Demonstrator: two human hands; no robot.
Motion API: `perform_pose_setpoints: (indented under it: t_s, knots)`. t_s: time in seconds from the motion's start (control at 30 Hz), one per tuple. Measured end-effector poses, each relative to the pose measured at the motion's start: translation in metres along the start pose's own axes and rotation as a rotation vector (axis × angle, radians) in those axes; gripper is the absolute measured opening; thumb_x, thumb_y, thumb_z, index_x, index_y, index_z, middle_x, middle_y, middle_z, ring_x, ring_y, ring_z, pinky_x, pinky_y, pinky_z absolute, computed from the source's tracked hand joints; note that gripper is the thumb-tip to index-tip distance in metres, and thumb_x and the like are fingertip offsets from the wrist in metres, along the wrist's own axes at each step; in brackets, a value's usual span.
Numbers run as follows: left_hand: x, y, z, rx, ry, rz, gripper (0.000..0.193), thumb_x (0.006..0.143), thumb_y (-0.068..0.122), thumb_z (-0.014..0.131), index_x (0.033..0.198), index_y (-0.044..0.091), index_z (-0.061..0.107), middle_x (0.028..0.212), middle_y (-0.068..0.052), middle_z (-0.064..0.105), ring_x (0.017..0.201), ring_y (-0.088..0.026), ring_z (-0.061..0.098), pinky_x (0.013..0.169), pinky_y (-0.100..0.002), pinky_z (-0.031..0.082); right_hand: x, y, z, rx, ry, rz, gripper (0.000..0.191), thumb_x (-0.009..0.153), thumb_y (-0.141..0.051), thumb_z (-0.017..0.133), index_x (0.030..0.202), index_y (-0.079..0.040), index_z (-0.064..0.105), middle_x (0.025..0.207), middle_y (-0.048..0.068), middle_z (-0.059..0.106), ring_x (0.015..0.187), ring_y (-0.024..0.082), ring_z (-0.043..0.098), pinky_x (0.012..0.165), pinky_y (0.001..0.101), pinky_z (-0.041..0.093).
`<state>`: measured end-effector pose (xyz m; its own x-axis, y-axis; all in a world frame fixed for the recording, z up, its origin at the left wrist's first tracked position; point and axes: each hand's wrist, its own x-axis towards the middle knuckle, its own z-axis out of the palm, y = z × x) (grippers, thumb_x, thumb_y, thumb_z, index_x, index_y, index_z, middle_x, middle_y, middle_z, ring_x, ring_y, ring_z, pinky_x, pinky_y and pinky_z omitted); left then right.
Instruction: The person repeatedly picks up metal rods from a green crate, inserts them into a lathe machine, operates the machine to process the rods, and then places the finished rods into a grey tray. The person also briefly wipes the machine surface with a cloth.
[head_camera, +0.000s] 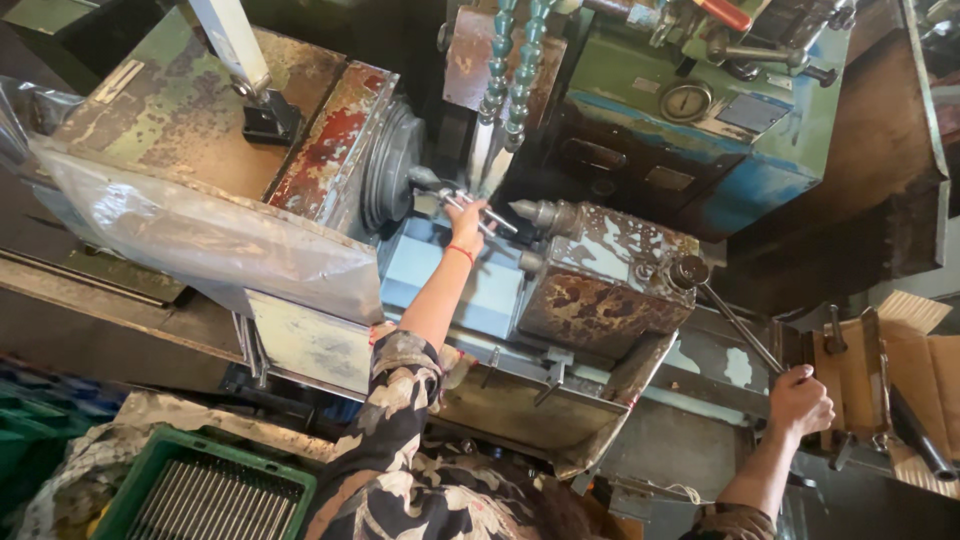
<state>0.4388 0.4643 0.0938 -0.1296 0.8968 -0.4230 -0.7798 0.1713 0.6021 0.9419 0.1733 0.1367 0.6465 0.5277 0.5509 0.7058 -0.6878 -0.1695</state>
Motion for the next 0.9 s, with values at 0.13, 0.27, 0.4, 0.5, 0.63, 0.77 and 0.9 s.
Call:
perform_pose_setpoints:
  t_s: [0.13,0.27,0.4,0.5,0.63,0.77,0.9]
  knots:
    - [0.004,0.007,-0.002,-0.008,0.052,0.100,0.063,0.083,0.000,0.070,0.132,0.024,0.037,0.126,-0.005,0.050,0.103,-0.024,0.057,0.077,-0.051,0.050,0.000,0.000,-0.001,0.012,-0.023,-0.017,0.061,0.114,-0.039,0.047,0.078,0.003,0.074,0.080,0.029,0.069,0.077,0.051,0.068,0.074,0.0594,0.053]
    - [0.006,0.013,-0.002,-0.159,-0.014,0.111,0.071,0.081,-0.002,0.071,0.136,0.024,0.035,0.143,-0.001,0.042,0.115,-0.023,0.051,0.087,-0.054,0.048,0.003,0.000,-0.003,0.016,-0.068,0.014,0.062,0.113,-0.041,0.047,0.081,0.004,0.075,0.084,0.031,0.070,0.082,0.051,0.069,0.077,0.0597,0.053]
    - [0.007,0.013,0.002,-0.265,0.018,0.088,0.075,0.080,-0.003,0.072,0.138,0.025,0.034,0.145,-0.001,0.039,0.119,-0.024,0.048,0.092,-0.055,0.045,0.001,0.002,-0.007,0.013,-0.173,0.042,0.063,0.114,-0.046,0.046,0.090,0.002,0.078,0.090,0.034,0.070,0.087,0.055,0.067,0.080,0.0621,0.053]
    - [0.007,0.012,0.003,-0.296,-0.010,0.115,0.076,0.080,-0.005,0.072,0.139,0.024,0.033,0.146,-0.002,0.039,0.119,-0.026,0.047,0.094,-0.056,0.044,-0.009,0.007,-0.010,0.031,-0.235,0.007,0.064,0.116,-0.049,0.043,0.096,0.000,0.078,0.096,0.033,0.071,0.092,0.057,0.067,0.087,0.0626,0.052]
    - [0.008,0.012,0.004,-0.345,-0.047,0.136,0.075,0.079,-0.007,0.071,0.136,0.022,0.034,0.147,-0.001,0.039,0.120,-0.026,0.047,0.097,-0.058,0.045,-0.022,0.012,-0.009,0.035,-0.282,0.069,0.063,0.113,-0.054,0.042,0.105,-0.003,0.078,0.100,0.034,0.070,0.096,0.058,0.064,0.086,0.0635,0.050]
    - [0.007,0.015,0.008,-0.341,-0.022,0.123,0.070,0.081,-0.007,0.071,0.133,0.024,0.035,0.135,0.000,0.043,0.111,-0.022,0.050,0.096,-0.060,0.044,-0.019,0.022,-0.010,0.115,-0.329,0.002,0.062,0.113,-0.054,0.040,0.109,-0.004,0.076,0.102,0.032,0.071,0.100,0.056,0.064,0.088,0.0629,0.050]
    - [0.002,0.016,0.008,-0.374,-0.065,0.144,0.066,0.082,-0.006,0.071,0.129,0.026,0.037,0.120,0.001,0.049,0.098,-0.019,0.051,0.096,-0.059,0.044,-0.021,0.027,-0.022,0.053,-0.332,-0.027,0.072,0.124,-0.054,0.036,0.101,0.000,0.077,0.098,0.033,0.071,0.102,0.055,0.066,0.098,0.0612,0.050]
